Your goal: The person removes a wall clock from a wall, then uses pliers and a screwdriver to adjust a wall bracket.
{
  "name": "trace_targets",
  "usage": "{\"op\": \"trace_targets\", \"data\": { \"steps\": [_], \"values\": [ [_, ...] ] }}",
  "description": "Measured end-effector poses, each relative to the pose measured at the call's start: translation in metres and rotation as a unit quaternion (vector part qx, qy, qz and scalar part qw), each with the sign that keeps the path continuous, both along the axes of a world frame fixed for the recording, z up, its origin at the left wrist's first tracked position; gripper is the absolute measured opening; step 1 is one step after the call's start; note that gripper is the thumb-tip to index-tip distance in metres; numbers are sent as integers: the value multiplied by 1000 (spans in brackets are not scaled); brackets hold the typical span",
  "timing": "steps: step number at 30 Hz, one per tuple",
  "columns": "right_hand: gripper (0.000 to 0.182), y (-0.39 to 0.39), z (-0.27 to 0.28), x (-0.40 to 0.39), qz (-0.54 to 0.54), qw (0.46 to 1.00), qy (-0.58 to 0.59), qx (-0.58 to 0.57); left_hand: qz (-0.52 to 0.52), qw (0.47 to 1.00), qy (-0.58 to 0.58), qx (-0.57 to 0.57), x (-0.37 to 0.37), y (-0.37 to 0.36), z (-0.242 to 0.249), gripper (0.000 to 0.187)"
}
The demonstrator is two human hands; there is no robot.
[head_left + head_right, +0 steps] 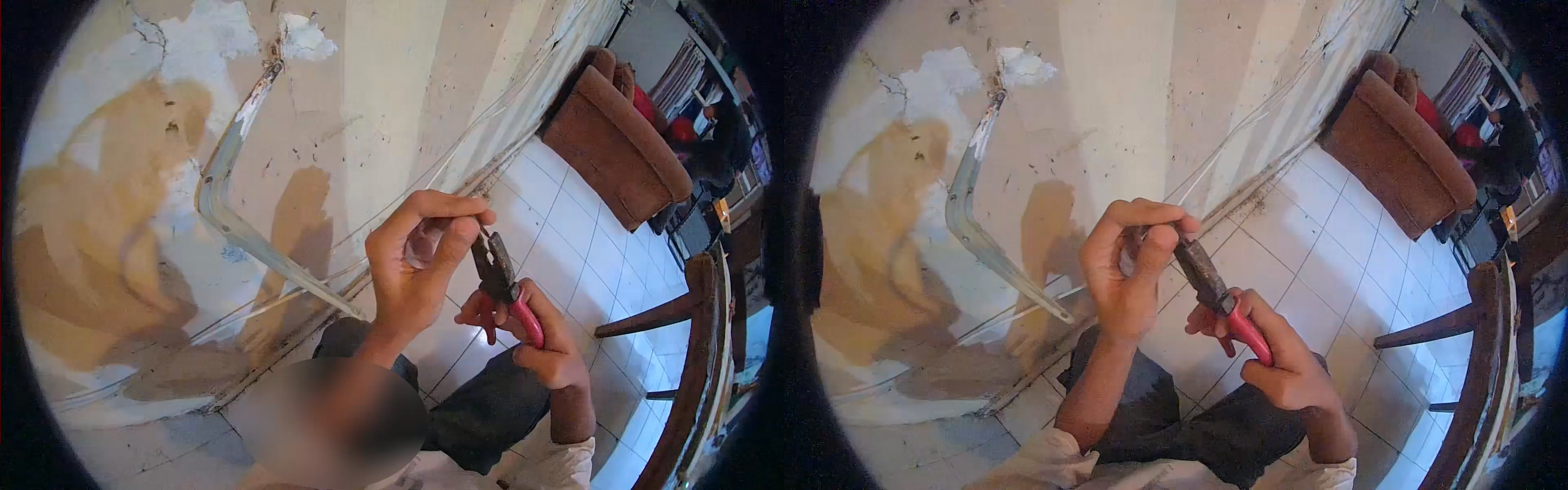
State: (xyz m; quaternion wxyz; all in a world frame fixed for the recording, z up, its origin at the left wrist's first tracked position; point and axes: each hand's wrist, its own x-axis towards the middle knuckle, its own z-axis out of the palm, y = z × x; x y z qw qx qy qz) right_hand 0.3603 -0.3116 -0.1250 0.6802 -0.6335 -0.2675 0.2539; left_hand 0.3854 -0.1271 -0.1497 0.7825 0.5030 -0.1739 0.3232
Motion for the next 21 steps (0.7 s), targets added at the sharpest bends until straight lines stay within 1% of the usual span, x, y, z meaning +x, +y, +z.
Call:
{"op": "trace_targets", "data": {
  "steps": [3, 7, 9, 13, 16, 18, 19, 21],
  "values": [
    [45, 1, 0, 0, -16, 999, 37, 2, -12, 1000, -13, -6, 2, 6, -4, 15],
    [43, 0, 0, 5, -7, 999, 50, -22, 35, 999, -27, 32, 4, 8, -9, 12],
    [44, 4, 2, 3, -19, 998, 63, -23, 68, 996, -37, 52, 3, 9, -10, 11],
    [49, 7, 2, 1, -39, 993, 107, -32, 56, 998, -15, 26, 1, 11, -11, 10],
    [50, 6, 2, 5, -13, 996, 75, -51, 73, 997, -19, 32, 0, 14, -12, 9],
    [48, 8, 1, 8, 11, 998, 23, -64, 61, 997, -39, 21, 1, 15, -18, 12],
    [47, 7, 4, 7, 10, 997, -1, -75, 61, 998, -31, 20, 0, 13, -18, 11],
    [43, 2, 11, 3, -6, 994, -7, -108, 69, 997, -11, 27, -2, 14, -18, 11]
  ]
}}
